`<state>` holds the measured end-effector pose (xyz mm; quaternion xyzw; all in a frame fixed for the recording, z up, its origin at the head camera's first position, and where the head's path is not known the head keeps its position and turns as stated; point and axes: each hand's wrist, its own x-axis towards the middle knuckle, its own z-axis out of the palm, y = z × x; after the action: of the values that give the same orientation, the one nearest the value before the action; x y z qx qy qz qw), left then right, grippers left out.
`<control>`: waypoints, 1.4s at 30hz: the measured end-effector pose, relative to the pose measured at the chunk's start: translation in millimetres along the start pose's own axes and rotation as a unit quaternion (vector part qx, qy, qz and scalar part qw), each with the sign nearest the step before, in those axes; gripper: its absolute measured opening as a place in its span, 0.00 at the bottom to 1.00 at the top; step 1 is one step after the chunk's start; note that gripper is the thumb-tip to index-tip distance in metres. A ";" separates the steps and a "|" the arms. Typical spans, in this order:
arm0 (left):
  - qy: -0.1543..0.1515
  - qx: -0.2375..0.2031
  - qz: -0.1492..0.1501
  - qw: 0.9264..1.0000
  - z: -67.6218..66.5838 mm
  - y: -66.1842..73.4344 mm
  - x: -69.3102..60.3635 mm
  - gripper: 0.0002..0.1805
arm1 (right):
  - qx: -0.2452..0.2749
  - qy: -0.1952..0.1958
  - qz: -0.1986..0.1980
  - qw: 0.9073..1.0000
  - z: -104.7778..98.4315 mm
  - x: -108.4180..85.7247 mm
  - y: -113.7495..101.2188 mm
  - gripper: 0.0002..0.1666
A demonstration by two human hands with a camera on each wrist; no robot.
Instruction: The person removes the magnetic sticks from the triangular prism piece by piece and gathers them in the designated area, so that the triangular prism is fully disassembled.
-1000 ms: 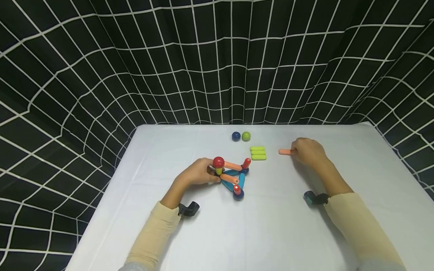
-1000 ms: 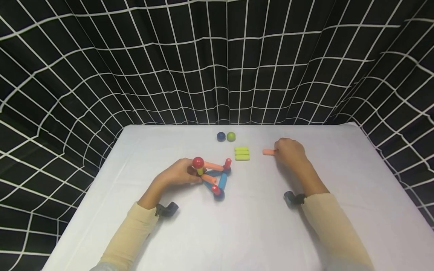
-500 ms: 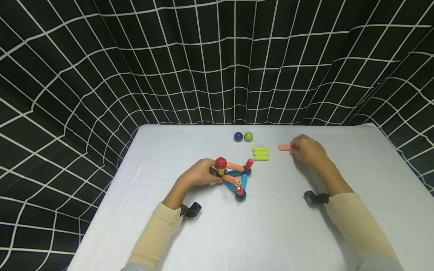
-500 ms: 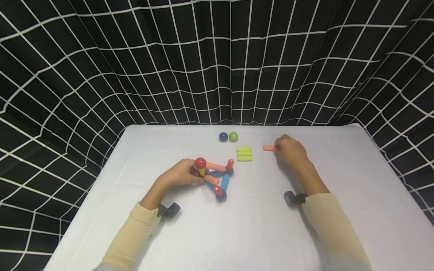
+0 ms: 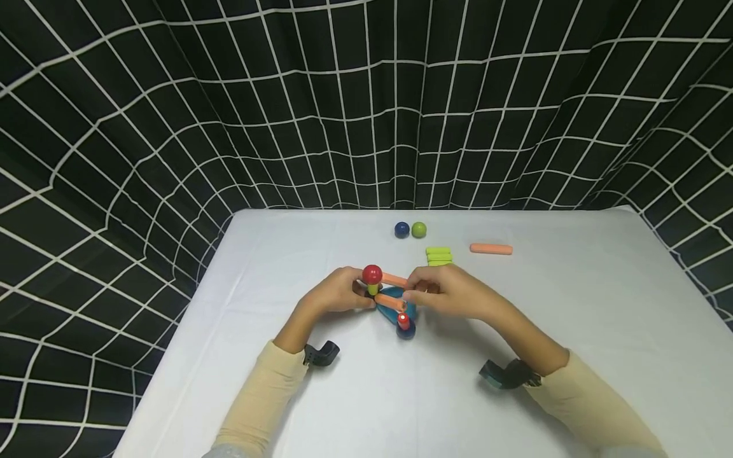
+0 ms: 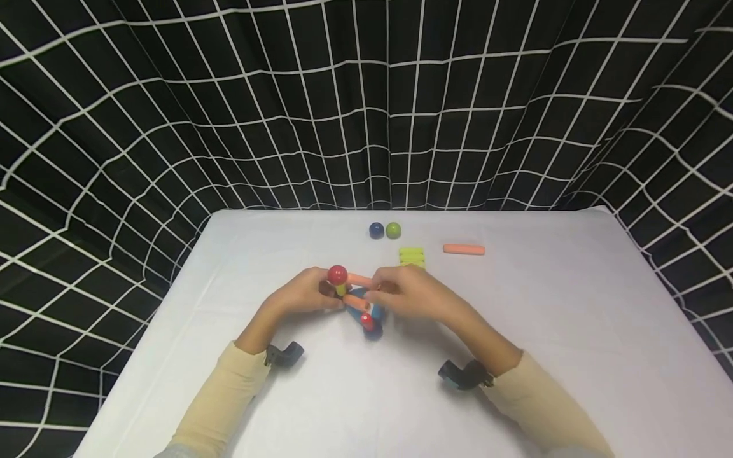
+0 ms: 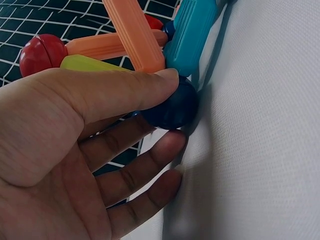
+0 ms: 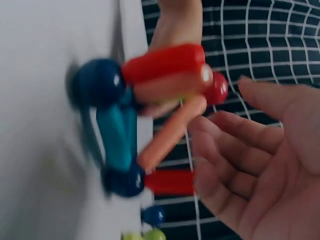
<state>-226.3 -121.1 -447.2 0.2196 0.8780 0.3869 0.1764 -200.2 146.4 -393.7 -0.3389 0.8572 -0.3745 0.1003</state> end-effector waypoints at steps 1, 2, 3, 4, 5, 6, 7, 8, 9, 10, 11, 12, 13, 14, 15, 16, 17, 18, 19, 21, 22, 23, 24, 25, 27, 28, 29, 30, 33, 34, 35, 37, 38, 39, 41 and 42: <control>-0.001 -0.002 0.003 1.000 0.0 0.8 0.0 0.19 | 0.012 -0.017 -0.005 1.000 3.2 2.3 -2.1 0.08; -0.002 -0.003 0.005 1.000 0.0 2.0 -0.1 0.19 | 0.024 -0.031 -0.008 0.999 5.9 4.2 -2.5 0.09; -0.003 -0.005 0.006 1.000 0.1 3.0 -0.1 0.19 | 0.034 -0.043 -0.010 0.998 8.1 5.9 -2.2 0.08; -0.004 -0.006 0.006 1.000 0.5 3.7 0.1 0.18 | 0.040 -0.050 -0.009 0.998 9.5 6.9 -1.7 0.08; -0.005 -0.006 0.005 1.000 0.9 3.9 0.4 0.18 | 0.044 -0.054 -0.008 0.998 10.3 7.6 -1.3 0.08; -0.005 -0.005 0.003 1.000 1.4 3.9 0.7 0.18 | 0.049 -0.054 -0.004 0.997 10.6 7.9 -0.3 0.07; -0.005 -0.004 0.001 1.000 1.8 4.0 1.1 0.17 | 0.053 -0.052 -0.001 0.997 10.4 7.7 0.4 0.06; -0.004 -0.003 -0.001 1.000 2.1 4.1 1.5 0.17 | 0.056 -0.047 0.003 0.997 9.9 7.0 1.0 0.06; -0.003 -0.002 -0.002 1.000 2.5 3.9 1.9 0.17 | 0.055 -0.042 0.006 0.998 9.0 6.2 1.6 0.06; -0.002 0.000 -0.004 1.000 2.8 3.7 2.2 0.17 | 0.053 -0.036 0.009 0.998 8.1 5.1 2.2 0.07; -0.001 0.003 -0.006 1.000 3.0 3.6 2.3 0.17 | 0.053 -0.031 0.011 0.998 7.6 4.0 3.2 0.07; 0.000 0.004 -0.008 1.000 3.1 3.6 2.3 0.17 | 0.052 -0.028 0.014 0.998 7.2 2.8 4.5 0.07; 0.000 0.006 -0.010 1.000 3.1 3.7 2.2 0.17 | 0.050 -0.027 0.015 0.998 7.1 1.5 5.9 0.07; 0.001 0.009 -0.011 1.000 3.2 3.5 2.3 0.17 | 0.047 -0.025 0.015 0.998 7.4 0.4 7.5 0.07; 0.002 0.010 -0.011 1.000 3.1 3.2 2.4 0.18 | 0.045 -0.025 0.015 0.999 7.7 -0.8 9.0 0.07; 0.002 0.012 -0.011 1.000 3.1 3.0 2.5 0.18 | 0.043 -0.023 0.015 0.999 8.0 -1.9 10.2 0.08; 0.003 0.012 -0.010 1.000 3.0 2.9 2.6 0.18 | 0.040 -0.022 0.017 0.999 8.5 -2.8 11.4 0.08; 0.003 0.011 -0.009 1.000 2.8 2.8 2.8 0.18 | 0.037 -0.020 0.017 0.999 9.0 -3.5 12.6 0.08; 0.003 0.010 -0.008 1.000 2.7 2.7 2.9 0.18 | 0.033 -0.019 0.021 0.999 9.3 -4.2 13.0 0.08; 0.002 0.004 -0.007 1.000 2.4 2.8 3.2 0.18 | 0.023 -0.016 0.028 0.999 9.8 -5.0 13.5 0.08; 0.001 0.001 -0.007 1.000 2.4 2.8 3.3 0.18 | 0.018 -0.015 0.032 0.999 9.8 -5.3 13.5 0.08; 0.000 -0.001 -0.007 1.000 2.3 2.8 3.3 0.18 | 0.012 -0.015 0.034 0.999 9.9 -5.4 13.3 0.08; -0.001 -0.003 -0.008 1.000 2.3 2.8 3.4 0.18 | 0.007 -0.014 0.035 0.999 9.9 -5.4 12.9 0.07; -0.001 -0.004 -0.009 1.000 2.2 2.9 3.4 0.18 | 0.000 -0.013 0.038 0.999 9.9 -5.5 12.3 0.07; -0.001 -0.004 -0.009 1.000 2.0 3.0 3.5 0.18 | -0.008 -0.013 0.039 0.999 10.2 -5.8 11.3 0.07; 0.000 -0.003 -0.009 1.000 1.9 3.1 3.6 0.18 | -0.012 -0.012 0.040 0.999 10.3 -6.0 10.4 0.07; 0.000 -0.001 -0.007 1.000 1.9 3.1 3.7 0.18 | -0.017 -0.012 0.040 0.999 10.6 -6.2 9.5 0.07; 0.000 0.000 -0.007 1.000 1.8 3.2 3.9 0.18 | -0.021 -0.012 0.042 0.999 10.8 -6.6 8.7 0.07; -0.001 0.003 -0.001 1.000 1.8 2.7 4.6 0.18 | -0.035 -0.011 0.042 0.998 10.6 -8.2 6.4 0.07; -0.001 0.003 0.002 1.000 1.7 2.6 4.8 0.18 | -0.038 -0.008 0.043 0.998 10.0 -9.0 6.0 0.07; 0.000 0.004 0.005 1.000 1.6 2.1 5.0 0.17 | -0.041 -0.005 0.044 0.998 9.2 -9.9 5.8 0.07; 0.003 0.004 0.006 1.000 1.5 0.8 5.1 0.17 | -0.041 0.001 0.053 0.998 6.8 -11.7 6.9 0.08; 0.004 0.003 0.005 1.000 1.3 0.6 4.8 0.17 | -0.041 0.003 0.058 0.997 5.5 -12.9 7.9 0.09; 0.006 0.005 0.004 1.000 1.2 0.3 4.5 0.17 | -0.040 0.006 0.062 0.997 4.2 -14.5 9.8 0.10; 0.007 0.007 0.000 1.000 0.9 -0.3 3.6 0.17 | -0.038 0.012 0.071 0.997 1.0 -18.8 13.7 0.11; 0.007 0.007 -0.002 1.000 0.8 -0.4 3.1 0.18 | -0.035 0.016 0.075 0.996 -0.7 -21.1 16.4 0.11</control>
<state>-228.6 -119.2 -448.4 0.2168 0.8823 0.3819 0.1692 -192.9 168.7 -406.6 -0.2706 0.8944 -0.3410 0.1025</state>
